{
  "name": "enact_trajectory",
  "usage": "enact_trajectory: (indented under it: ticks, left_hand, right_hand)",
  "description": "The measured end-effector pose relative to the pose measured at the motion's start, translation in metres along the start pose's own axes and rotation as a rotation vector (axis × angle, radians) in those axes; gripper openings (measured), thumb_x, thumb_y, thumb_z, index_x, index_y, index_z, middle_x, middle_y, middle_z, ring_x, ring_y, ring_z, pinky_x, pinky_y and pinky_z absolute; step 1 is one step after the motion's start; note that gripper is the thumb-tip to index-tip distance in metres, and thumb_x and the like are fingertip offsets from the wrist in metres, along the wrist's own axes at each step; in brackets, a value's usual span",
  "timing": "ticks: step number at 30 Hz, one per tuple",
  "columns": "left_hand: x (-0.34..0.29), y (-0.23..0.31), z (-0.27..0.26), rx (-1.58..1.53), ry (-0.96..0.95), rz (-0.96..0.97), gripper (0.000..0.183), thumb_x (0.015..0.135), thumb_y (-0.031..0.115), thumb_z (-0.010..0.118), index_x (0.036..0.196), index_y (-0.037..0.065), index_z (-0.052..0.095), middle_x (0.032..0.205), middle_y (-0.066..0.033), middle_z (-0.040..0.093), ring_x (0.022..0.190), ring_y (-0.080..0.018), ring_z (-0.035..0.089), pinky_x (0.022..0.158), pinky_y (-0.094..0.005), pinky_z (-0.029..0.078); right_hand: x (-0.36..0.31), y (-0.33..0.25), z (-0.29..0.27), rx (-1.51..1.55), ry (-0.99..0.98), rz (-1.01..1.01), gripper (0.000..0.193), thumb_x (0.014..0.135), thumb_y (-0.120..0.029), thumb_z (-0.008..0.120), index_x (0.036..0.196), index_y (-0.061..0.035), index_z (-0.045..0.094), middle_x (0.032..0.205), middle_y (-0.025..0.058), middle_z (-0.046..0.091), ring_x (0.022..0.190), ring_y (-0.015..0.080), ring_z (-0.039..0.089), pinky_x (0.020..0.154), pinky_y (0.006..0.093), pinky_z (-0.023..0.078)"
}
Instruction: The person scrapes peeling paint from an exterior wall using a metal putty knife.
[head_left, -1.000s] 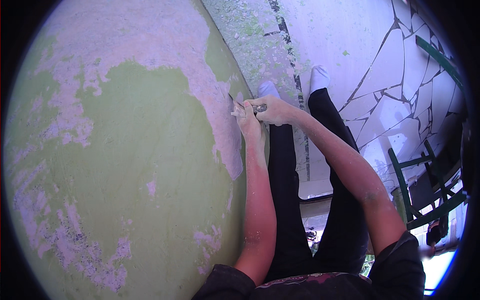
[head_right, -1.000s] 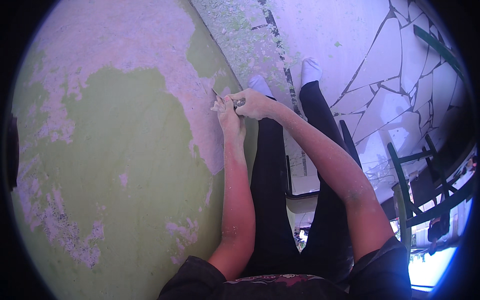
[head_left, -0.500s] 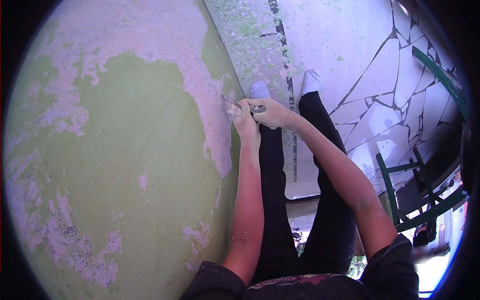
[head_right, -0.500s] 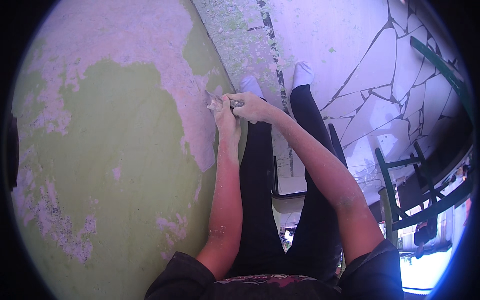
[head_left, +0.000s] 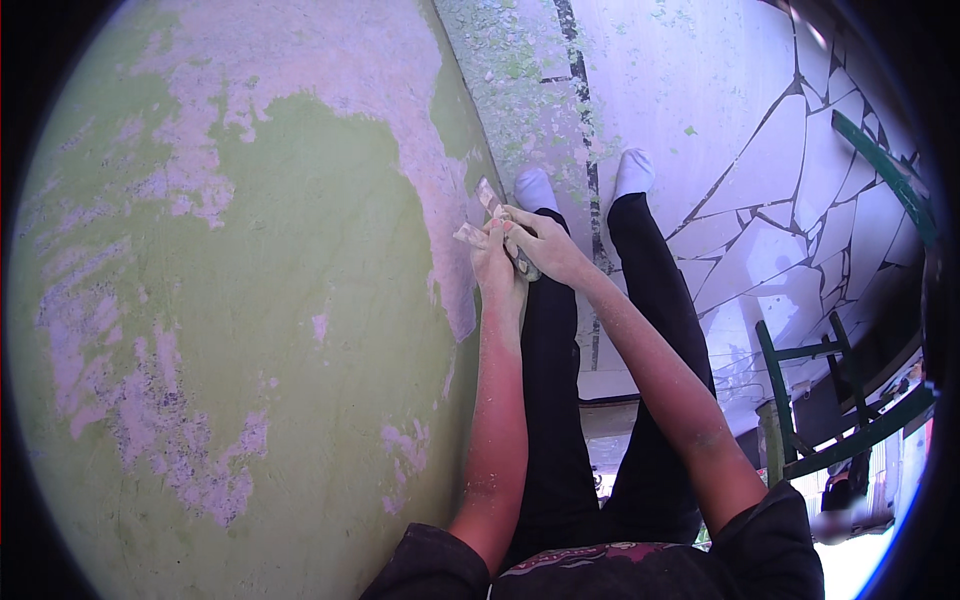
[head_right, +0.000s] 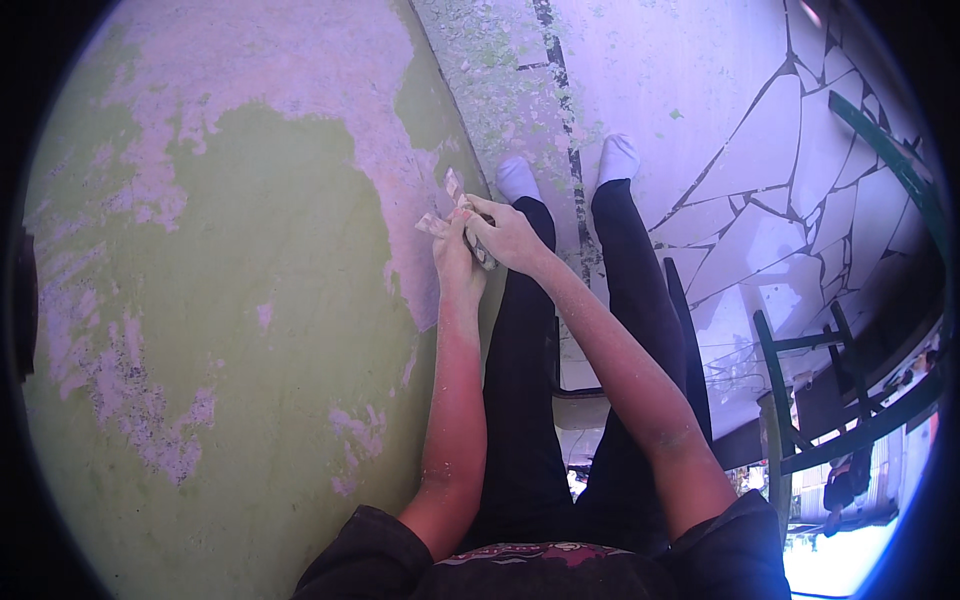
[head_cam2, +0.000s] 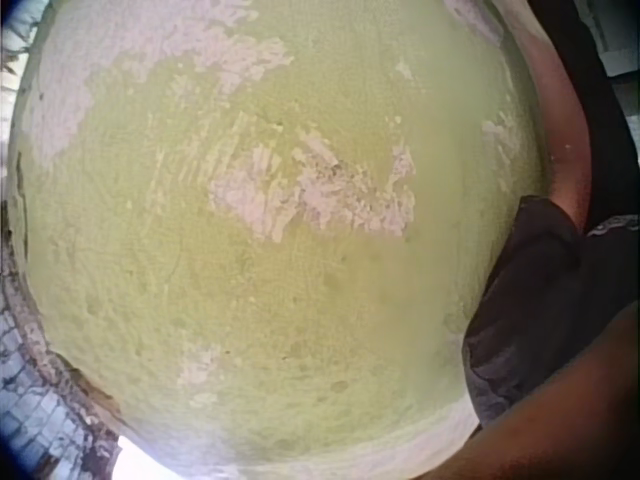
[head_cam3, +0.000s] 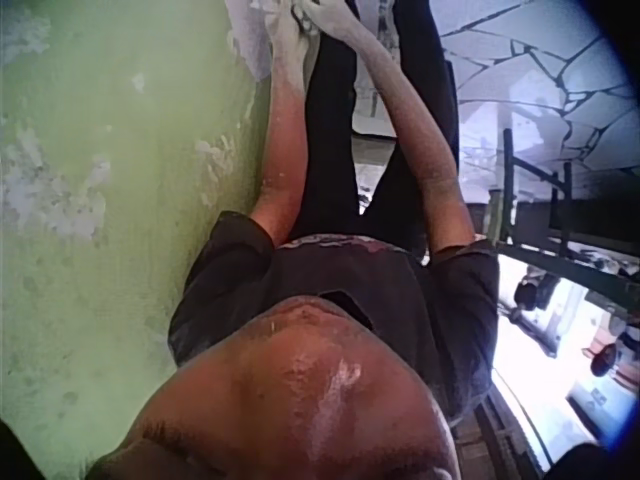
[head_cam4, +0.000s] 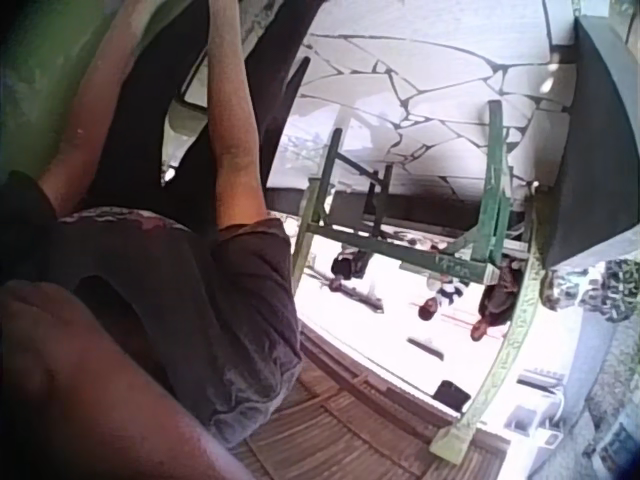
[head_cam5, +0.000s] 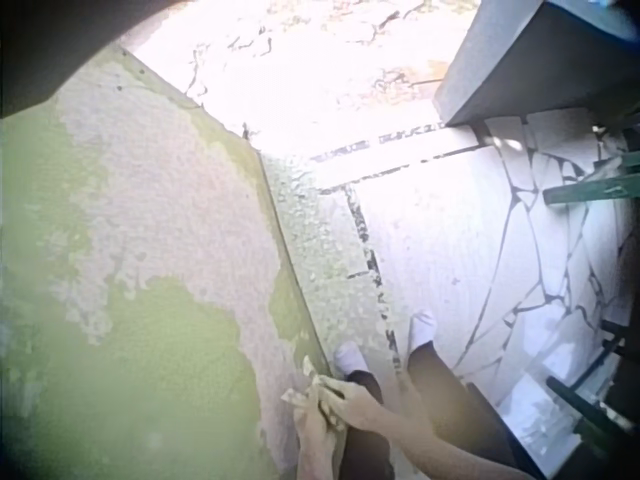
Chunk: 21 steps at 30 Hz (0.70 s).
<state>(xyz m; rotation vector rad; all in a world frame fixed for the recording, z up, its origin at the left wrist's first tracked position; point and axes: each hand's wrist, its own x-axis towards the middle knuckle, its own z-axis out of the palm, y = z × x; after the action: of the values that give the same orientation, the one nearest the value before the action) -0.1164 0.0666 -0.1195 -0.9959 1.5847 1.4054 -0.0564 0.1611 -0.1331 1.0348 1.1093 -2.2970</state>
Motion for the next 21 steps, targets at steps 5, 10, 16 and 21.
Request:
enact_trajectory:
  ticks: [5,10,16,21]
  left_hand:
    - [-0.006,-0.012,0.010,0.080,-0.002,-0.060,0.020,0.101,0.017,0.050,0.110,0.001,0.060,0.092,-0.0050,0.064,0.077,-0.0115,0.063,0.066,-0.0262,0.053]
    - [-0.001,-0.022,-0.006,-0.051,-0.146,0.014,0.022,0.101,0.020,0.050,0.110,0.002,0.060,0.093,-0.0050,0.064,0.079,-0.0107,0.063,0.066,-0.0254,0.052]
    - [-0.007,-0.020,0.004,0.056,-0.064,0.035,0.022,0.101,0.021,0.051,0.109,0.002,0.059,0.089,-0.0046,0.064,0.074,-0.0109,0.062,0.062,-0.0265,0.052]
    - [-0.017,-0.009,0.008,0.128,-0.030,0.015,0.022,0.101,0.023,0.051,0.106,0.004,0.059,0.083,-0.0044,0.063,0.065,-0.0113,0.060,0.057,-0.0279,0.051]
  right_hand:
    - [-0.014,-0.013,0.004,-0.376,0.354,-0.120,0.048,0.092,-0.028,0.059,0.132,-0.0013,0.054,0.124,0.0230,0.058,0.117,0.0312,0.057,0.098,0.0395,0.044]
    - [-0.012,-0.031,0.018,-0.751,0.238,-0.222,0.043,0.085,-0.027,0.064,0.125,-0.0130,0.063,0.141,0.0229,0.044,0.130,0.0363,0.043,0.105,0.0495,0.037]
    - [-0.001,-0.029,0.030,-0.843,0.411,-0.389,0.031,0.084,-0.018,0.063,0.114,-0.0107,0.067,0.129,0.0222,0.056,0.128,0.0354,0.048,0.105,0.0498,0.036]
    - [0.003,-0.055,0.008,0.211,0.519,-0.234,0.025,0.083,-0.013,0.066,0.107,-0.0036,0.065,0.091,0.0153,0.070,0.086,0.0319,0.068,0.084,0.0392,0.051]
